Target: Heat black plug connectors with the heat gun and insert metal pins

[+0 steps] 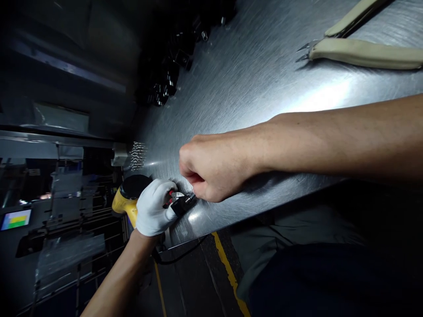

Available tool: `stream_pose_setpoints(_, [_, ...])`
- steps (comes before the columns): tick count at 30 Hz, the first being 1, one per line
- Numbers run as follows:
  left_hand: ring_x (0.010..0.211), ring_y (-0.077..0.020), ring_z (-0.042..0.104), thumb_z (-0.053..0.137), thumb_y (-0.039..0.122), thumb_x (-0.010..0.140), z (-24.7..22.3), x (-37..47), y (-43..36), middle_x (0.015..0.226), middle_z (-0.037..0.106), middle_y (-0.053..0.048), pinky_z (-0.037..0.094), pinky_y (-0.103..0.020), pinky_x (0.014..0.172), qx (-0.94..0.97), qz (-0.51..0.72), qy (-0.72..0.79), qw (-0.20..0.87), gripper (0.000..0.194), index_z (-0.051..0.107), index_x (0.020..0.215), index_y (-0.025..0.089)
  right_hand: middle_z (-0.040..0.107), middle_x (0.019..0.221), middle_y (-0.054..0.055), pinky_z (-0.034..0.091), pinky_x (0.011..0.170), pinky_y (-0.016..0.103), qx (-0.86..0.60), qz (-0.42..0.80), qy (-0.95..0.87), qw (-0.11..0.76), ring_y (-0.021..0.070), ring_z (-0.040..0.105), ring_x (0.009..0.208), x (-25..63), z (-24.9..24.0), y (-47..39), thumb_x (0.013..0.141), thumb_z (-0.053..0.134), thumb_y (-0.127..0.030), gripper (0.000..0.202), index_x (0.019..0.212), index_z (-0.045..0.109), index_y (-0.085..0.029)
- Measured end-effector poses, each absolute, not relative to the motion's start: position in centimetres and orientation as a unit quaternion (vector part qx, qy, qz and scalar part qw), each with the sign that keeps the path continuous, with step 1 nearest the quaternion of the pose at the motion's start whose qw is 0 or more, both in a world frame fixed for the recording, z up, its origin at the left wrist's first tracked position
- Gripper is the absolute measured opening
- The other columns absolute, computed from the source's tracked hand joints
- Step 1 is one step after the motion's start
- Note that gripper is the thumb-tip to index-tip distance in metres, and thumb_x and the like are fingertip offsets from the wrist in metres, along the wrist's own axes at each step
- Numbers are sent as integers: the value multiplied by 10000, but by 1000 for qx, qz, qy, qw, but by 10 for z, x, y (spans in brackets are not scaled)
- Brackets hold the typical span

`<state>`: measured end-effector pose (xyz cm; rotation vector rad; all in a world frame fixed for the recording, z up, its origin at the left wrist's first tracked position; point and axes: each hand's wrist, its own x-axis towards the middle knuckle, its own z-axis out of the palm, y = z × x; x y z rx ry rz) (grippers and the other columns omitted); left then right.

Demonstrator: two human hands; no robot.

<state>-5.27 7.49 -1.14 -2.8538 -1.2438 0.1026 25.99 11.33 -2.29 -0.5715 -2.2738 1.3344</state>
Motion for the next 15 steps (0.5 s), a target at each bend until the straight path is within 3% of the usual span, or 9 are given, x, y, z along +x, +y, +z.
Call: stream_pose_setpoints(15, [677,-227,546,381,666,947,-9,-49,87,789,657,-94,409,-359,626,-948,48,-316,4,532,622,910,193,341,436,-131,252,574,314,-235,488,-809,227,31,290,483,259,-20,101,799,609,8,334,530,509,-162])
